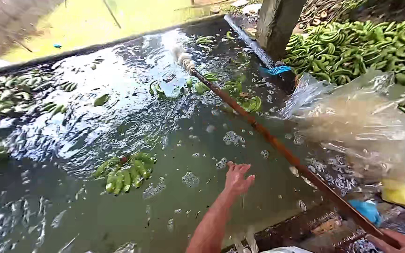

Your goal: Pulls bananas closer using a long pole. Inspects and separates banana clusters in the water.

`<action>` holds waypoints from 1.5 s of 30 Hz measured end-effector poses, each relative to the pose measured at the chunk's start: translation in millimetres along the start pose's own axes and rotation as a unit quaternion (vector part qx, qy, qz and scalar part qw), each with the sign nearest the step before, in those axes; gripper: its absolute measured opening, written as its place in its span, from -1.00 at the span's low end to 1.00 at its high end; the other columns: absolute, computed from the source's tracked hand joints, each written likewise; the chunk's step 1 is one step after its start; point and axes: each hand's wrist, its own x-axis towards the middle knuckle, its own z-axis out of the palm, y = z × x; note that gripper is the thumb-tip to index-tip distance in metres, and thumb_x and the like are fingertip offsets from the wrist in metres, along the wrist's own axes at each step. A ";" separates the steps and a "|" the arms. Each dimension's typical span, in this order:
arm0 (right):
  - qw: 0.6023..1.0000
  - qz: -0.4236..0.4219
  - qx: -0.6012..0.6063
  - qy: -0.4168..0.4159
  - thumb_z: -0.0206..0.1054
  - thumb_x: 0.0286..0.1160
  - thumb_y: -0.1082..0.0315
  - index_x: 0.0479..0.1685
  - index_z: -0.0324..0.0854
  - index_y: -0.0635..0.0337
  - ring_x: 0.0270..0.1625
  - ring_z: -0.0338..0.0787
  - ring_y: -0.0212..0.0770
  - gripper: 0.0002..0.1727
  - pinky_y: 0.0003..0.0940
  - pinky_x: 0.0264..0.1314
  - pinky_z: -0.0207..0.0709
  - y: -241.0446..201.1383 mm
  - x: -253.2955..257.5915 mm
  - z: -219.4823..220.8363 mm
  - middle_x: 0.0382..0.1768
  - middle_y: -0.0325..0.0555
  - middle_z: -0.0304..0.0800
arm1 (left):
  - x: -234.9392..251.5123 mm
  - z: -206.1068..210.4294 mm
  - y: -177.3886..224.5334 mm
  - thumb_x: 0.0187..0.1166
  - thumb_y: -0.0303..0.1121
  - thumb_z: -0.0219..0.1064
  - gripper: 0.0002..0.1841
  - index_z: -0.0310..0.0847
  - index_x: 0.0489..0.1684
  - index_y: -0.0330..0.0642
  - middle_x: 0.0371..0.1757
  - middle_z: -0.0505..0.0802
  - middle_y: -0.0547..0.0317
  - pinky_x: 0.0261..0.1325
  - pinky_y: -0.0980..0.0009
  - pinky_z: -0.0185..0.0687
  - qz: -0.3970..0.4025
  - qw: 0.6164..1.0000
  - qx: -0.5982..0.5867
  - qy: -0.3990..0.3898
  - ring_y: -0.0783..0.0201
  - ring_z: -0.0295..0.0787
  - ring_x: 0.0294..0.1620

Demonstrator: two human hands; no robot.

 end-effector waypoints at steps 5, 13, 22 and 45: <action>0.978 0.087 -0.169 0.090 0.30 0.72 0.16 0.25 0.58 0.62 0.36 0.60 0.64 -0.46 0.58 0.39 0.31 31.1 103.9 -87.8 0.20 0.71 0.63 | 3.5 50.2 -41.0 0.65 -0.10 0.36 -0.47 0.56 0.61 0.04 0.81 0.36 -0.07 0.78 -0.43 -0.33 -0.094 0.968 0.170 -0.160 -0.26 -0.12 0.90; 0.989 0.107 -0.072 0.073 0.18 0.81 0.26 0.51 0.50 0.46 0.52 0.52 0.51 -0.52 0.41 0.56 0.30 -57.5 187.9 -61.0 0.42 0.56 0.56 | -50.2 86.4 -100.0 0.73 -0.24 0.27 -0.54 0.59 0.49 -0.32 0.45 0.70 -0.34 0.63 -0.19 0.37 -0.257 0.949 0.014 -0.183 -0.24 0.59 0.55; 0.944 0.162 0.289 0.006 0.22 0.79 0.09 0.63 0.34 0.46 0.64 0.44 0.30 -0.34 0.18 0.68 0.25 -93.0 244.5 116.0 0.56 0.50 0.44 | -79.1 58.4 -103.4 0.81 -0.38 0.11 -0.60 0.47 0.46 -0.51 0.25 0.75 -0.33 0.31 0.11 0.61 -0.300 0.890 -0.319 0.131 0.02 0.73 0.20; 0.776 0.277 0.426 -0.375 -0.29 0.96 0.25 0.60 0.33 0.32 0.19 0.65 -0.08 -0.50 -0.08 0.30 0.51 -175.0 164.6 224.4 0.30 0.16 0.61 | -23.7 82.3 -31.9 0.73 -0.44 0.19 -0.50 0.36 0.59 -0.54 0.56 0.54 -0.49 0.69 -0.04 0.33 -0.247 0.926 -0.281 0.045 -0.22 0.49 0.61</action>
